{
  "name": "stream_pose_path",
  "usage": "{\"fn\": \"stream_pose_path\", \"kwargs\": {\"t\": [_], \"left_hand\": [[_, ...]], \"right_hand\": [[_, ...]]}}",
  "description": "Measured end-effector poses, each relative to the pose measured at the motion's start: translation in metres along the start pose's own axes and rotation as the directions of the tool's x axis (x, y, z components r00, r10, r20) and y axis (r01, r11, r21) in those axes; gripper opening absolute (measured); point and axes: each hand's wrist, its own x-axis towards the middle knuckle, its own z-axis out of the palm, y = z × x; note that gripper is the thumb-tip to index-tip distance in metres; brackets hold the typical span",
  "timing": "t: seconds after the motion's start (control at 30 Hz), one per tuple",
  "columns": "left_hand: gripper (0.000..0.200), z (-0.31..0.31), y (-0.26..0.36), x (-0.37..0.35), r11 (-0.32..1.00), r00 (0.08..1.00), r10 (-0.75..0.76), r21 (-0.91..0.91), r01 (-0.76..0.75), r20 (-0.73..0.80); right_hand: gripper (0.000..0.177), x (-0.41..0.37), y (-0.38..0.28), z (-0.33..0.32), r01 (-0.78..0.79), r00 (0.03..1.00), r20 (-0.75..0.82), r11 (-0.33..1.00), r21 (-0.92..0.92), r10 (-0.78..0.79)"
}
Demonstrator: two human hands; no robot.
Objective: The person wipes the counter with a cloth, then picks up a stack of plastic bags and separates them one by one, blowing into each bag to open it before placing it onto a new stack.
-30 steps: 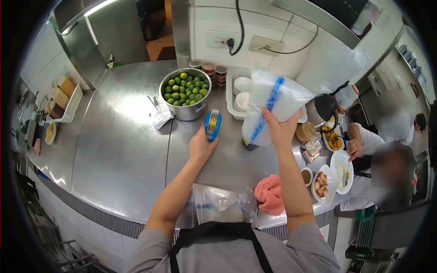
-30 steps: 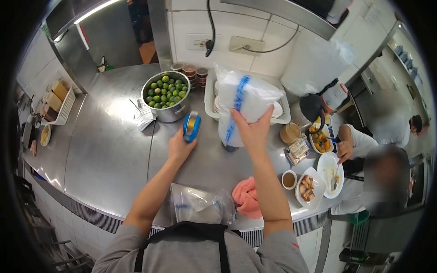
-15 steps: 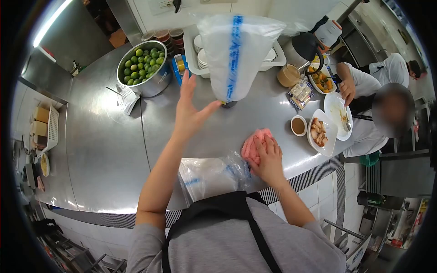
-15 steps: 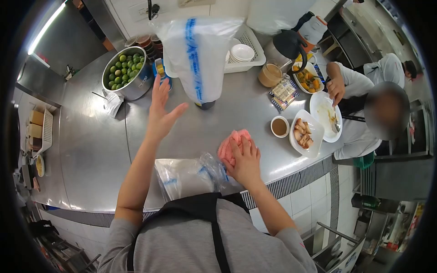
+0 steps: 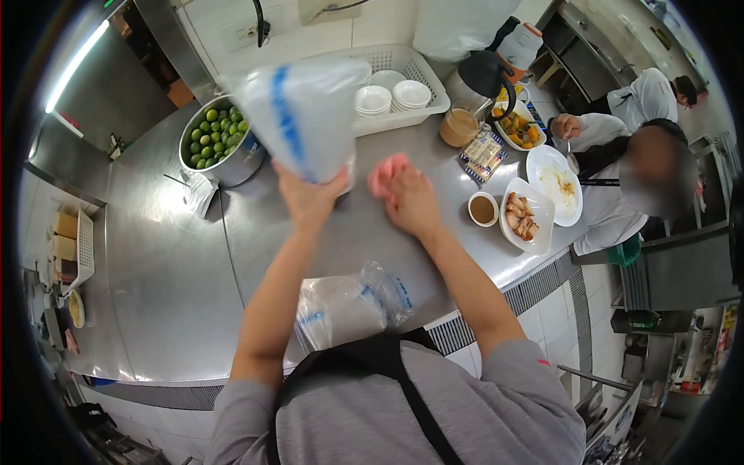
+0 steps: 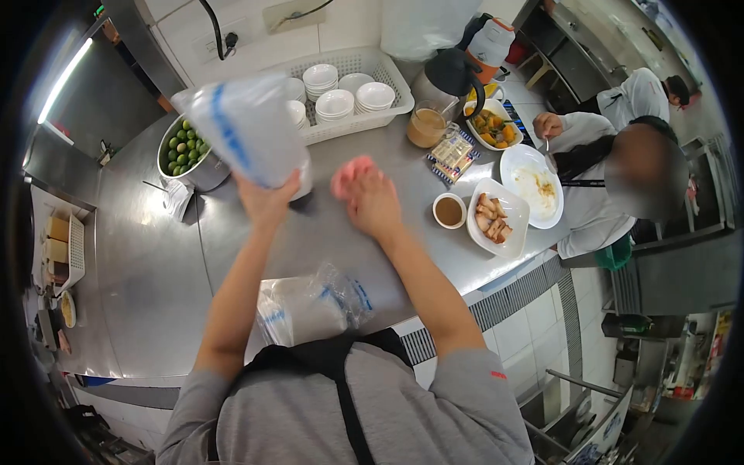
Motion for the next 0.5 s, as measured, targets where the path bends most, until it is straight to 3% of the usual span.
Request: {"fn": "stream_pose_path", "kwargs": {"t": [0.07, 0.13, 0.3, 0.37, 0.43, 0.5], "left_hand": [[0.095, -0.022, -0.015, 0.006, 0.999, 0.999, 0.027, 0.030, -0.027, -0.021], [0.091, -0.038, -0.026, 0.011, 0.996, 0.989, 0.069, 0.066, -0.061, -0.131], [0.092, -0.047, -0.008, 0.018, 0.987, 0.988, -0.040, 0.145, 0.062, -0.150], [0.092, -0.048, -0.006, 0.022, 0.988, 0.984, -0.072, 0.122, 0.093, -0.163], [0.092, -0.056, -0.011, 0.020, 0.998, 0.972, 0.048, 0.061, -0.035, -0.231], [0.091, -0.078, -0.025, 0.015, 0.995, 0.958, 0.042, 0.097, -0.015, -0.282]], "right_hand": [[0.037, -0.036, -0.010, -0.009, 0.165, 0.986, -0.011, 0.985, 0.059, -0.164], [0.034, -0.070, -0.023, -0.030, 0.145, 0.986, 0.060, 0.975, 0.168, -0.157], [0.022, -0.167, -0.045, -0.061, 0.014, 0.986, 0.159, 0.973, 0.230, -0.052], [0.020, -0.167, -0.045, -0.078, -0.174, 0.947, 0.322, 0.817, 0.550, -0.015], [0.026, -0.147, -0.018, -0.059, -0.321, 0.938, 0.124, 0.669, 0.671, 0.325], [0.030, -0.071, -0.015, -0.069, -0.320, 0.913, -0.080, 0.823, 0.470, 0.400]]}}
